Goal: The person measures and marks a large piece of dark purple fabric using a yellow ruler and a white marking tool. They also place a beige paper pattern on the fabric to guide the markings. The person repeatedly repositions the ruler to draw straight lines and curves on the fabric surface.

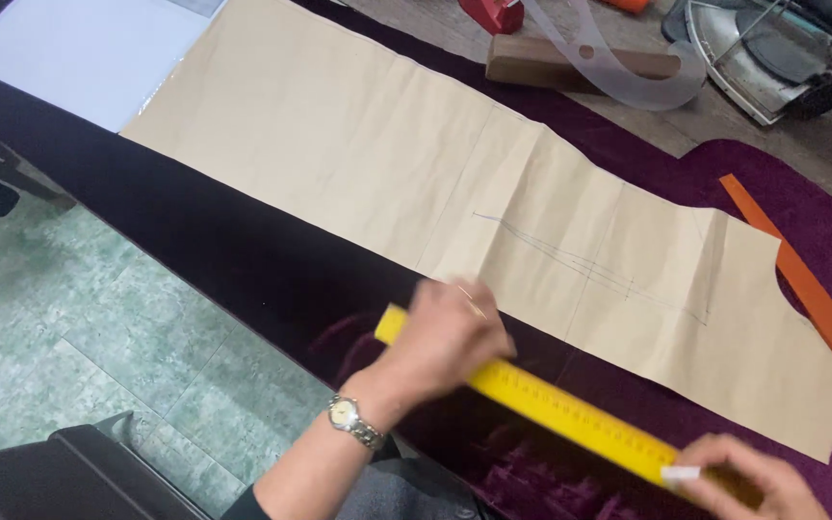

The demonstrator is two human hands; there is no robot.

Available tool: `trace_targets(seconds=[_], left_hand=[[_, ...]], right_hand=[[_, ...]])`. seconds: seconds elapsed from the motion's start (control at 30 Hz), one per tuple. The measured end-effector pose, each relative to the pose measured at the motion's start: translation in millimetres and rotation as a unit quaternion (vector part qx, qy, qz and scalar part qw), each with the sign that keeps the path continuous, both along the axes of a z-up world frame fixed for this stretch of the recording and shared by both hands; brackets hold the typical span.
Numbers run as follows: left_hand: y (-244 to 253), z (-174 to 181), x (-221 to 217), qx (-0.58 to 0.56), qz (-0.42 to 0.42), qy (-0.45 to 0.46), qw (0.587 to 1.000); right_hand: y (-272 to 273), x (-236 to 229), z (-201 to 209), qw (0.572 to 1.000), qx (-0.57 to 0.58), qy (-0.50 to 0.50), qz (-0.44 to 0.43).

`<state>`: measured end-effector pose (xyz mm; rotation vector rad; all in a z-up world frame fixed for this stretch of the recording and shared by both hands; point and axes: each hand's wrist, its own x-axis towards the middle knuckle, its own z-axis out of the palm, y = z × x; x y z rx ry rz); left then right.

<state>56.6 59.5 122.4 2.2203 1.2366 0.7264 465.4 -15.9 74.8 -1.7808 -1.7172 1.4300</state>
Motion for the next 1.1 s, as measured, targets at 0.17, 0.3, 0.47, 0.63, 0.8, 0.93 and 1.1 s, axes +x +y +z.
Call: trace_targets(seconds=[0.17,0.3,0.47,0.63,0.8,0.93,1.1], left_hand=[[-21,-37,-32,0.133,0.362,0.058,0.921],[-57,-71,-23,0.053,0.280,0.278,0.917],[-77,-79,-10,0.093,0.281,0.329,0.897],[-90,-75,11,0.094,0.192,0.256,0.943],[-103,-70,18,0.105,0.169,0.259,0.945],[-103,-50,15,0.022,0.159,0.008,0.987],[-89,-26,8,-0.078,0.346,-0.364,0.861]], right_hand=[[12,-37,26,0.978,0.160,0.015,-0.136],[27,-60,26,0.964,0.199,0.046,-0.172],[35,-82,29,0.962,0.192,0.061,-0.187],[41,-96,30,0.963,0.193,0.083,-0.166],[42,-111,32,0.966,0.188,0.083,-0.160],[42,-135,34,0.974,0.190,0.034,-0.121],[30,-212,46,0.982,0.168,0.081,0.002]])
